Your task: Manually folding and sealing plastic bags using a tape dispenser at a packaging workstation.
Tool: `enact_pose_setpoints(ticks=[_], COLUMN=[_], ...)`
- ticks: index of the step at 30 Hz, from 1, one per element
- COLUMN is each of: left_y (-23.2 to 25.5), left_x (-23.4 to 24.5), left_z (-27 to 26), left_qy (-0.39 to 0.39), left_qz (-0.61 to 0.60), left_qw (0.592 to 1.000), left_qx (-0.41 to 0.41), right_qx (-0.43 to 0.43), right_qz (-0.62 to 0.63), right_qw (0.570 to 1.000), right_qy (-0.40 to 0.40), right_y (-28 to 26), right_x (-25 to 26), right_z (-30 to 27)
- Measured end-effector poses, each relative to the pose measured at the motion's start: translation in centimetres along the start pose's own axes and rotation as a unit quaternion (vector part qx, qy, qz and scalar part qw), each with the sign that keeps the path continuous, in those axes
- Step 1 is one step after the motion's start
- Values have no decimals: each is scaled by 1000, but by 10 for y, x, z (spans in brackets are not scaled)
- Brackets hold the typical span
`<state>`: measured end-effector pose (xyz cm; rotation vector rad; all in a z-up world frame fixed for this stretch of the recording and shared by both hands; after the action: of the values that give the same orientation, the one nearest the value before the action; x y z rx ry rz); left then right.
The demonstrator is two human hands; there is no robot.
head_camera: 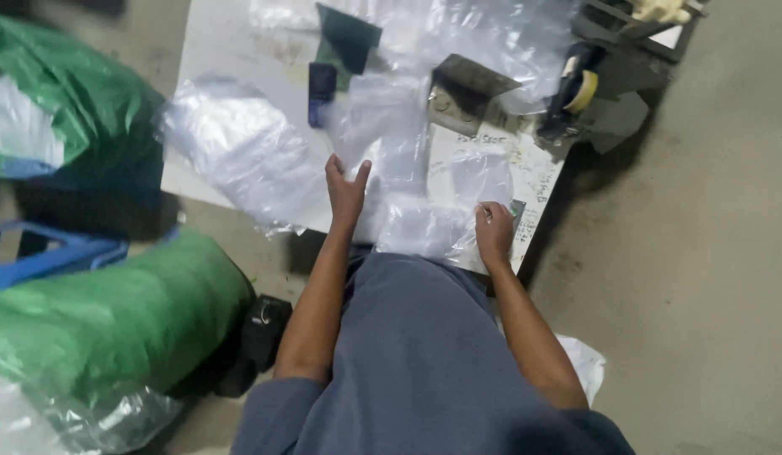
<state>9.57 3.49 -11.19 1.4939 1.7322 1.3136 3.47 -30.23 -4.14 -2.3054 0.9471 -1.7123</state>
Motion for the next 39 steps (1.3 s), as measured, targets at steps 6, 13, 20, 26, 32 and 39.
enact_pose_setpoints(ticks=[6, 13, 20, 26, 32, 39], left_y=[0, 110, 219, 278, 122, 169], left_x=[-16, -27, -101, -177, -219, -181], left_z=[33, -13, 20, 92, 196, 151], left_qy=[-75, 63, -187, -295, -332, -77], left_qz=[256, 292, -63, -211, -131, -81], left_qw=[960, 947, 961, 916, 930, 992], left_qx=[82, -115, -191, -172, 87, 51], right_qx=[-69, 4, 147, 192, -94, -102], right_qz=[217, 77, 437, 589, 673, 531], right_qw=[967, 994, 887, 783, 725, 837], right_qy=[116, -75, 24, -54, -111, 81], right_y=[5, -7, -99, -134, -20, -14], right_x=[29, 27, 123, 145, 13, 62], right_z=[-25, -7, 87, 208, 278, 207])
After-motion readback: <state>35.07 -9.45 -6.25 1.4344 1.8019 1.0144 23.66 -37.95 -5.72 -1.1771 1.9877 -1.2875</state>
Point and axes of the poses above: each hand's wrist, its own z-axis towards the middle knuckle, its own x-axis out of the back of the hand, y = z × x, the point moved 4 cm from there along z, towards the middle knuckle, and after that the axes turned 6 degrees about -y, right-handed, at the moved point
